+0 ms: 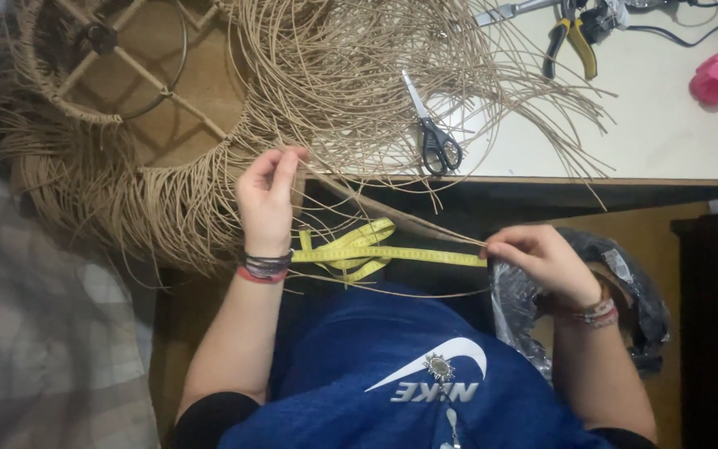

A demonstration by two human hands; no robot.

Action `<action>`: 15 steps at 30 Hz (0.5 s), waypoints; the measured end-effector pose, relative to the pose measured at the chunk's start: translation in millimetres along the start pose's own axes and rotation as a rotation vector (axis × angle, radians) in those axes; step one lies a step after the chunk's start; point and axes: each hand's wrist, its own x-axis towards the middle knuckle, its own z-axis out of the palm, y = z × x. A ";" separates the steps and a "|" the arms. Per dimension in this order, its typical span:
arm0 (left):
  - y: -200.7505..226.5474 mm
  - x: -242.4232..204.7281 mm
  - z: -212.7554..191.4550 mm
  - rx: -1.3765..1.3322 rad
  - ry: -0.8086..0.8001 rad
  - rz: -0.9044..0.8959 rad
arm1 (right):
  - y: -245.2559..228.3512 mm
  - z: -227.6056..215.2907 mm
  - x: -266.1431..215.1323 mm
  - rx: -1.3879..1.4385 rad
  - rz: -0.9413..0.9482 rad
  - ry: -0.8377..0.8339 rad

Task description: Measuring and cutting straw strands to specific lengths using a tape measure and scissors.

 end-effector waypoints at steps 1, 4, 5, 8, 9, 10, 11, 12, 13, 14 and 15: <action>0.0 -3.5 0.4 -0.001 -0.004 0.000 | -5.4 -0.1 1.7 0.001 0.002 0.004; 14.5 -15.1 17.4 0.829 0.195 0.395 | -24.5 1.7 9.1 -0.072 -0.036 -0.027; 28.6 -22.8 32.7 0.805 0.112 0.629 | -31.9 4.9 11.5 -0.104 -0.110 -0.053; 36.4 -56.2 70.0 0.796 -0.288 0.828 | -50.0 13.6 18.2 -0.173 -0.247 -0.098; 33.4 -69.4 81.2 0.810 -0.604 0.778 | -55.3 16.4 19.7 -0.207 -0.308 -0.119; 23.9 -74.7 84.0 0.810 -0.603 0.783 | -59.7 16.8 18.6 -0.208 -0.311 -0.115; 14.6 -79.7 87.4 0.840 -0.670 0.766 | -64.2 16.6 17.6 -0.240 -0.338 -0.109; 4.9 -84.3 91.2 0.869 -0.739 0.750 | -68.3 16.3 16.4 -0.272 -0.363 -0.099; 12.0 -78.2 84.3 0.867 -0.740 0.757 | -67.3 13.4 14.0 -0.274 -0.364 -0.092; 18.8 -73.1 76.5 0.866 -0.773 0.721 | -65.6 11.6 11.2 -0.256 -0.366 -0.095; 25.3 -67.8 68.9 0.865 -0.806 0.684 | -63.7 9.9 8.7 -0.239 -0.367 -0.098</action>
